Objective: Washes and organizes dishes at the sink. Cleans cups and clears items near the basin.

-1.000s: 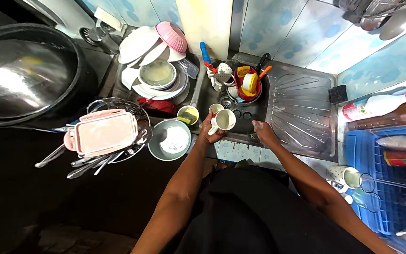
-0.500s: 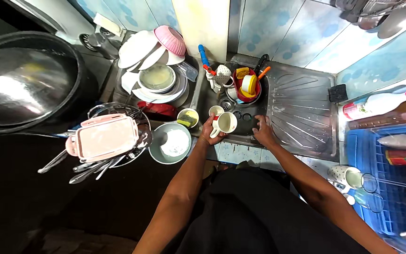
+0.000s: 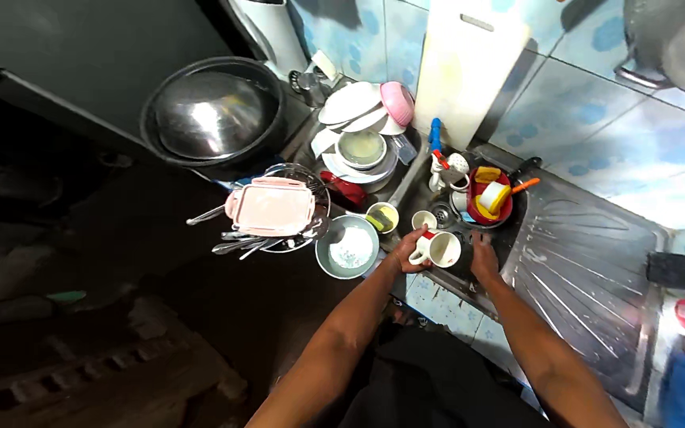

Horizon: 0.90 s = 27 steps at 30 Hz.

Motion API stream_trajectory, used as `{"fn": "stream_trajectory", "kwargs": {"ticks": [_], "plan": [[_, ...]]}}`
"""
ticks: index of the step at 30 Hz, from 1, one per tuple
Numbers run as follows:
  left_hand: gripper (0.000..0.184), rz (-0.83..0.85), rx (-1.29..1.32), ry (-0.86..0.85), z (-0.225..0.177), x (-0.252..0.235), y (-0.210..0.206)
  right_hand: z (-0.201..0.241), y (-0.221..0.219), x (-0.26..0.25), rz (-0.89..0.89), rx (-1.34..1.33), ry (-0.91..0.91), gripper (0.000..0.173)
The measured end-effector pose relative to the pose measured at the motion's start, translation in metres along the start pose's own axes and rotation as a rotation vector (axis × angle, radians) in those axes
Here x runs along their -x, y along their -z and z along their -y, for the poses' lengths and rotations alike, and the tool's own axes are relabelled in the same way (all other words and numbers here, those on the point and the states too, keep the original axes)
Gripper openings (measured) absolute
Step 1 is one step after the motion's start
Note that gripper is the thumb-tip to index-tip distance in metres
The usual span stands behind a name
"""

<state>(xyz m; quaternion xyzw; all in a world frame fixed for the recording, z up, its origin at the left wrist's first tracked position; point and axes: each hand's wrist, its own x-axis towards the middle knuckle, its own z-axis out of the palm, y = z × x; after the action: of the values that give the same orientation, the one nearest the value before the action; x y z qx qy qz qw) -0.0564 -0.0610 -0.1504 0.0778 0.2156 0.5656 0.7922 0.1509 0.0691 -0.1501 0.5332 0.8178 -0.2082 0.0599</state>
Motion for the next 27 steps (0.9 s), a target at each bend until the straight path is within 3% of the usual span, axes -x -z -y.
{"fn": "stream_trajectory", "kwargs": {"ticks": [8, 10, 12, 15, 17, 20, 23, 27], "plan": [[0.062, 0.027, -0.003, 0.024, 0.001, 0.000, -0.004, -0.008, -0.004, 0.011, -0.160, -0.038, 0.052, 0.082], [0.063, 0.005, -0.030, 0.041, 0.000, -0.001, 0.000, -0.010, 0.006, 0.023, -0.221, -0.109, 0.050, 0.065], [0.064, 0.021, -0.056, 0.056, 0.005, -0.003, 0.007, -0.017, 0.016, 0.040, -0.223, -0.201, 0.005, 0.031], [0.063, 0.014, -0.066, 0.033, 0.007, 0.000, -0.002, -0.023, 0.027, 0.058, -0.185, -0.336, -0.125, 0.050], [0.064, 0.003, -0.052, 0.032, 0.006, 0.000, -0.007, -0.023, 0.035, 0.072, -0.165, -0.471, -0.104, 0.038], [0.064, 0.075, 0.003, 0.039, 0.003, -0.004, 0.000, -0.008, 0.042, 0.092, -0.178, -0.577, 0.153, 0.039], [0.066, 0.035, 0.006, 0.056, 0.002, -0.005, -0.001, 0.015, 0.042, 0.105, -0.334, -0.550, 0.512, 0.046], [0.069, 0.019, -0.034, 0.033, 0.002, 0.002, -0.003, 0.045, 0.035, 0.110, -0.405, -0.390, 0.783, 0.029]]}}
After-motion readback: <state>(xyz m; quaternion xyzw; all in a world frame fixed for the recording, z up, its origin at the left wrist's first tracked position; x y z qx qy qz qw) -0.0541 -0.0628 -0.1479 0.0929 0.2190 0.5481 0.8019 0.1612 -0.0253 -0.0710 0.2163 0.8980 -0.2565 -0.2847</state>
